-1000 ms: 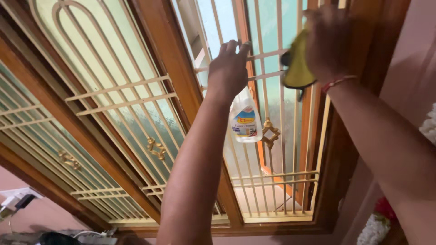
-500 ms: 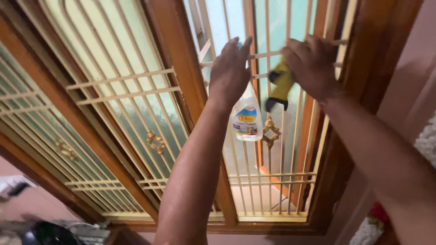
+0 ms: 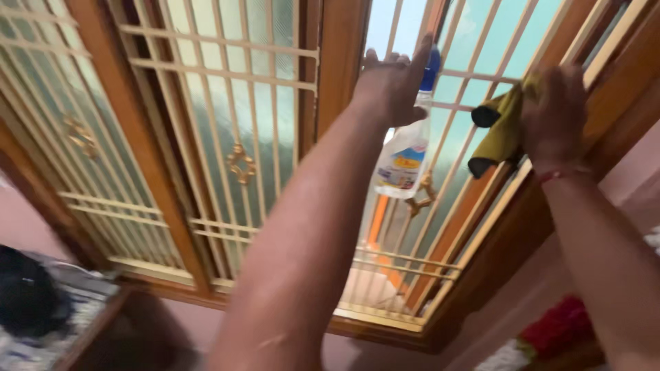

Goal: The person cleans a window with a metal grille by spraying glass cleaner and wiping the glass and grille with a cloth. The person repeatedly sprays and wipes different sections of the window throughout the clip.

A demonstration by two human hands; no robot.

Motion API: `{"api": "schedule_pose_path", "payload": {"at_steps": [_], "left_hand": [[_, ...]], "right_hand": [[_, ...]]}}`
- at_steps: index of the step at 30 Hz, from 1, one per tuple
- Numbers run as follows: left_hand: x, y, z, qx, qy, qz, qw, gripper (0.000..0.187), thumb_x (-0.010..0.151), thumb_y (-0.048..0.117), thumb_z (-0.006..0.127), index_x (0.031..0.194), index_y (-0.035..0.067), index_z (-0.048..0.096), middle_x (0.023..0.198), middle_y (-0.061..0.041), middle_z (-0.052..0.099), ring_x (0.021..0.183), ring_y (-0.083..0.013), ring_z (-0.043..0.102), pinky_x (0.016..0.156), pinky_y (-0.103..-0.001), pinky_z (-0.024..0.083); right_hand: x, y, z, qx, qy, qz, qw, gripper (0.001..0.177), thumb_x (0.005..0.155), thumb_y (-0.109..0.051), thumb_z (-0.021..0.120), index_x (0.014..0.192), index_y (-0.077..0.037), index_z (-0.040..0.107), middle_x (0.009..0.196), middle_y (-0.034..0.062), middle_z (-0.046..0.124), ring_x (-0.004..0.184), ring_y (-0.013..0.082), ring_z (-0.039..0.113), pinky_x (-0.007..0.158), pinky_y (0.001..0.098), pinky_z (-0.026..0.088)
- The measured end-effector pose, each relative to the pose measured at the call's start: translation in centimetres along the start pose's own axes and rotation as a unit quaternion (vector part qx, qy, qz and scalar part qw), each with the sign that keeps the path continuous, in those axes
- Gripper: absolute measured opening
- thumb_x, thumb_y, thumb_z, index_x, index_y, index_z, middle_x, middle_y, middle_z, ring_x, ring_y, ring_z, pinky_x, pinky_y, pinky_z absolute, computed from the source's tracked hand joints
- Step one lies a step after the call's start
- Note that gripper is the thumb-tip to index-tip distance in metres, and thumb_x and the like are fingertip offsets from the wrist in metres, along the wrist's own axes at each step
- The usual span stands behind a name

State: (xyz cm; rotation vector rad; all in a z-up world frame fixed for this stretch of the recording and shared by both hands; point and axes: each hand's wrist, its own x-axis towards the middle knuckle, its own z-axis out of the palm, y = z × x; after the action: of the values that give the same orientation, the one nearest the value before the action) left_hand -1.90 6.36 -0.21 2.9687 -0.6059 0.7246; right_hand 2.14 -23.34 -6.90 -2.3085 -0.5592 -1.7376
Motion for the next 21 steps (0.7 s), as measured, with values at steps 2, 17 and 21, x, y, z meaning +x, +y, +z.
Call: {"api": "schedule_pose_path", "payload": {"at_steps": [2, 17, 21], "left_hand": [[-0.4, 0.0, 0.7, -0.056, 0.083, -0.01, 0.995, 0.116, 0.078, 0.055, 0.081, 0.16, 0.01, 0.013, 0.143, -0.011, 0.057, 0.138, -0.0262, 0.049, 0.119, -0.06, 0.025], [-1.0, -0.6, 3.4, -0.043, 0.213, 0.021, 0.976, 0.094, 0.077, 0.057, 0.078, 0.149, 0.009, 0.043, 0.143, -0.012, 0.053, 0.139, -0.0261, 0.046, 0.121, -0.059, 0.023], [-1.2, -0.1, 2.9, -0.053, 0.22, 0.013, 0.974, 0.093, 0.075, 0.057, 0.078, 0.146, 0.009, 0.045, 0.141, -0.012, 0.053, 0.139, -0.0262, 0.045, 0.121, -0.059, 0.022]], "right_hand": [[1.6, -2.4, 0.1, 0.091, 0.077, 0.0, 0.993, 0.022, 0.103, -0.009, 0.063, 0.121, -0.001, 0.054, 0.123, 0.0233, 0.05, 0.121, 0.0419, 0.052, 0.102, 0.0517, 0.047], [-3.3, -0.7, -2.2, -0.206, 0.015, -0.173, 0.963, 0.023, 0.105, -0.021, 0.072, 0.126, -0.009, 0.071, 0.137, 0.0112, 0.062, 0.135, 0.032, 0.055, 0.123, 0.0545, 0.043], [-4.7, 0.0, -1.6, -0.146, 0.048, -0.129, 0.98, 0.006, 0.116, -0.012, 0.069, 0.118, -0.006, 0.066, 0.129, 0.0114, 0.06, 0.131, 0.0321, 0.055, 0.116, 0.0468, 0.045]]}}
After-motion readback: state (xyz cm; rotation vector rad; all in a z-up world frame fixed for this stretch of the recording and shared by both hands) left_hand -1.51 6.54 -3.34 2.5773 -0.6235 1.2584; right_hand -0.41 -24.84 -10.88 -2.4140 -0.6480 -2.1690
